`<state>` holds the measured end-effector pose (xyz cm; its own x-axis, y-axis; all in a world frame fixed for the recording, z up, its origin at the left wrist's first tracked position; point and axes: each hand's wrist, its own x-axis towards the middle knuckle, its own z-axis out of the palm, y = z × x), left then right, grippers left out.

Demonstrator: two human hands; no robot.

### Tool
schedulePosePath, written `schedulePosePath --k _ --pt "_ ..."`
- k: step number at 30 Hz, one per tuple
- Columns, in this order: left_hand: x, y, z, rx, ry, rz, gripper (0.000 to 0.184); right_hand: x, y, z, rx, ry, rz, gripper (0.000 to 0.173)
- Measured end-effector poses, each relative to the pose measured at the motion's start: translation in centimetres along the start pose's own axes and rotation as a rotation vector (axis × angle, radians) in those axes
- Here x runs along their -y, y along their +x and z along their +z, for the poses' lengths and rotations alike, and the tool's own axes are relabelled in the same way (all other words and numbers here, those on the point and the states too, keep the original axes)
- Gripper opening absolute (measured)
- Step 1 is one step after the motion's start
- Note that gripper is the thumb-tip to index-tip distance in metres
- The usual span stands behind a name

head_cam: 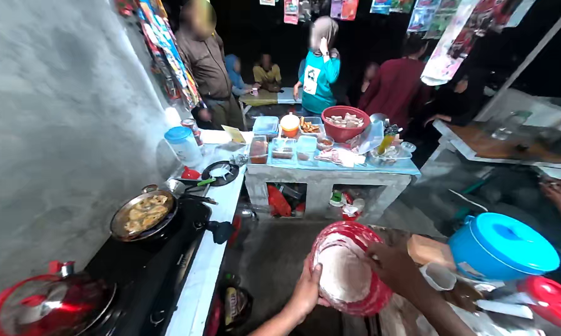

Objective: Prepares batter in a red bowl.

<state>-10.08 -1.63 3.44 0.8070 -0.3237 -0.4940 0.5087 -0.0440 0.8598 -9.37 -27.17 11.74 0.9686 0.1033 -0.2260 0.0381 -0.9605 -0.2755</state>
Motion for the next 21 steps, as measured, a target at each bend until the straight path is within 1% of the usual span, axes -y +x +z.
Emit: schedulePosePath --k 2,3,4,6,8,10,11,12,14,15,16,17,19,20,21 --pt "0.5 -0.6 0.9 -0.073 -0.054 0.022 0.062 1.8 -1.3 1.5 0.067 0.15 0.136 0.037" --pt "0.9 -0.8 1.4 -0.108 -0.076 0.038 0.064 2.9 -1.8 2.7 0.068 0.232 0.18 0.038" --pt "1.3 -0.9 1.8 -0.133 -0.091 0.059 0.065 3.9 -2.4 4.2 0.059 0.302 0.203 0.038" --pt "2.1 -1.0 2.4 -0.176 -0.124 0.099 0.066 5.1 -3.5 6.8 0.045 0.378 0.186 0.037" --pt "2.8 -1.0 2.6 -0.21 -0.158 0.116 0.067 5.1 -4.2 7.6 0.113 0.334 0.197 0.036" --pt "3.2 -1.1 2.5 -0.239 -0.192 0.103 0.066 4.4 -4.5 6.7 0.144 0.168 0.284 0.034" --pt "3.5 -1.3 2.4 -0.246 -0.2 0.09 0.066 4.0 -4.3 6.2 0.12 0.086 0.342 0.034" --pt "3.8 -1.6 2.4 -0.246 -0.194 0.082 0.065 3.5 -3.8 6.2 0.042 0.021 0.371 0.034" --pt "4.7 -2.3 2.6 -0.23 -0.133 0.09 0.065 2.9 -2.1 7.6 -0.178 -0.011 0.312 0.033" --pt "5.2 -2.5 2.7 -0.225 -0.078 0.098 0.065 3.5 -1.4 8.1 -0.21 0.031 0.272 0.031" --pt "5.9 -2.7 2.8 -0.224 -0.009 0.106 0.065 4.6 -0.9 8.4 -0.157 0.102 0.249 0.031" --pt "6.4 -2.7 2.9 -0.221 0.06 0.111 0.065 5.8 -0.9 8.7 -0.064 0.164 0.218 0.031" --pt "6.6 -2.7 2.9 -0.201 0.139 0.116 0.065 8.1 -1.6 9.6 0.119 0.146 0.161 0.032" --pt "6.5 -2.6 3.0 -0.198 0.146 0.113 0.065 8.9 -2.4 9.8 0.154 0.127 0.136 0.032" --pt "6.3 -2.7 2.9 -0.204 0.131 0.113 0.064 9.1 -3.2 10.2 0.117 0.117 0.108 0.031"
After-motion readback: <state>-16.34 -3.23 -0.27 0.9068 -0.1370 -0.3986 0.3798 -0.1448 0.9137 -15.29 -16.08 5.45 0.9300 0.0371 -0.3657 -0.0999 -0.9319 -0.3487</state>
